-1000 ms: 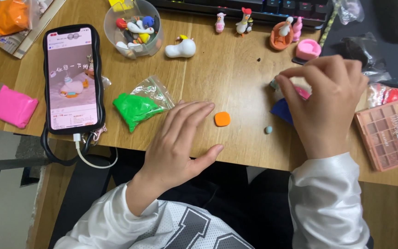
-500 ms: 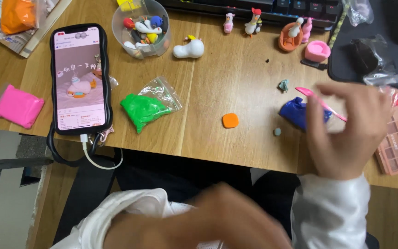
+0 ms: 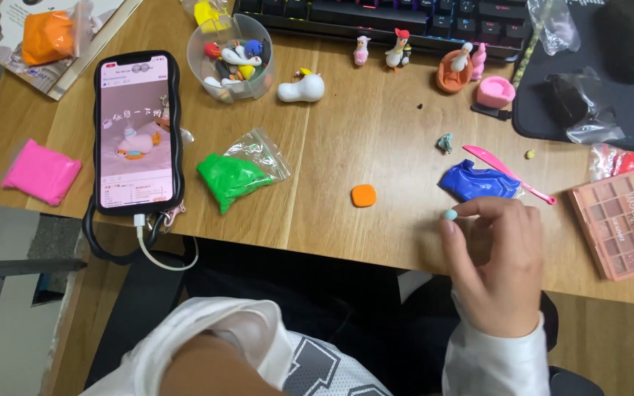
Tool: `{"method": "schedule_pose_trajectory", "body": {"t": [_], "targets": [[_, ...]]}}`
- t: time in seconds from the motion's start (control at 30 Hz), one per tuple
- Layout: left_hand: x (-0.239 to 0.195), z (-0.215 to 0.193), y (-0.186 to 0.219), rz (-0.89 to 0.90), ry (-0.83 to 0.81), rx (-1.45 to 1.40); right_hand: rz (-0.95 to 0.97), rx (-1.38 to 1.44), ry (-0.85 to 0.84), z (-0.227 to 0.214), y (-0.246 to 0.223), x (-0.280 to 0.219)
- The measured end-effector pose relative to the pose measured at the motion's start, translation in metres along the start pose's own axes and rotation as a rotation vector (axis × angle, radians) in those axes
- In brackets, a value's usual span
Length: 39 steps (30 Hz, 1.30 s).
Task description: The person shapes a small piece of orange clay into a flat disc using their fingers and a pink plastic tool. They then pick up a small piece of light blue clay and roll it into a ball between their palms.
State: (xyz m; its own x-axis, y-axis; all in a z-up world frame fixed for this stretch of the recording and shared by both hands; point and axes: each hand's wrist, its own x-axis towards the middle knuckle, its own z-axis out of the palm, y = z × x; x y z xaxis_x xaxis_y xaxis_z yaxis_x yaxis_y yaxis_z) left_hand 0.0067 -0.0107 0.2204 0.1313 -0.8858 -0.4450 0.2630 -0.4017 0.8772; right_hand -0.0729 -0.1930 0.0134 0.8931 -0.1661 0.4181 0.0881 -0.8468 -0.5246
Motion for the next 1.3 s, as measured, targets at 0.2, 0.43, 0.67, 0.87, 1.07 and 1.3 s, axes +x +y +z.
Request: {"method": "schedule_pose_trajectory", "body": {"t": [0.2, 0.43, 0.67, 0.87, 1.07, 1.3], "targets": [[0.023, -0.014, -0.149, 0.825, 0.744, 0.26, 0.261, 0.777, 0.107, 0.013, -0.038, -0.015], [0.075, 0.003, -0.204, 0.968, 0.606, -0.918, -0.073, 0.344, -0.036, 0.029, -0.073, -0.032], [0.075, 0.001, -0.214, 0.759, 0.866, -1.307, -0.226, 0.027, 0.003, 0.049, -0.089, -0.048], [0.064, -0.012, -0.213, 0.569, 0.904, -1.319, -0.18, 0.246, -0.01, 0.03, -0.064, -0.039], [0.049, -0.053, -0.189, 0.498, 0.981, 0.205, -0.202, 0.084, -0.272, 0.02, -0.016, 0.031], [0.055, -0.073, -0.178, 0.096, 0.927, 0.892, -0.242, -0.06, -0.415, 0.032, -0.009, 0.056]]}}
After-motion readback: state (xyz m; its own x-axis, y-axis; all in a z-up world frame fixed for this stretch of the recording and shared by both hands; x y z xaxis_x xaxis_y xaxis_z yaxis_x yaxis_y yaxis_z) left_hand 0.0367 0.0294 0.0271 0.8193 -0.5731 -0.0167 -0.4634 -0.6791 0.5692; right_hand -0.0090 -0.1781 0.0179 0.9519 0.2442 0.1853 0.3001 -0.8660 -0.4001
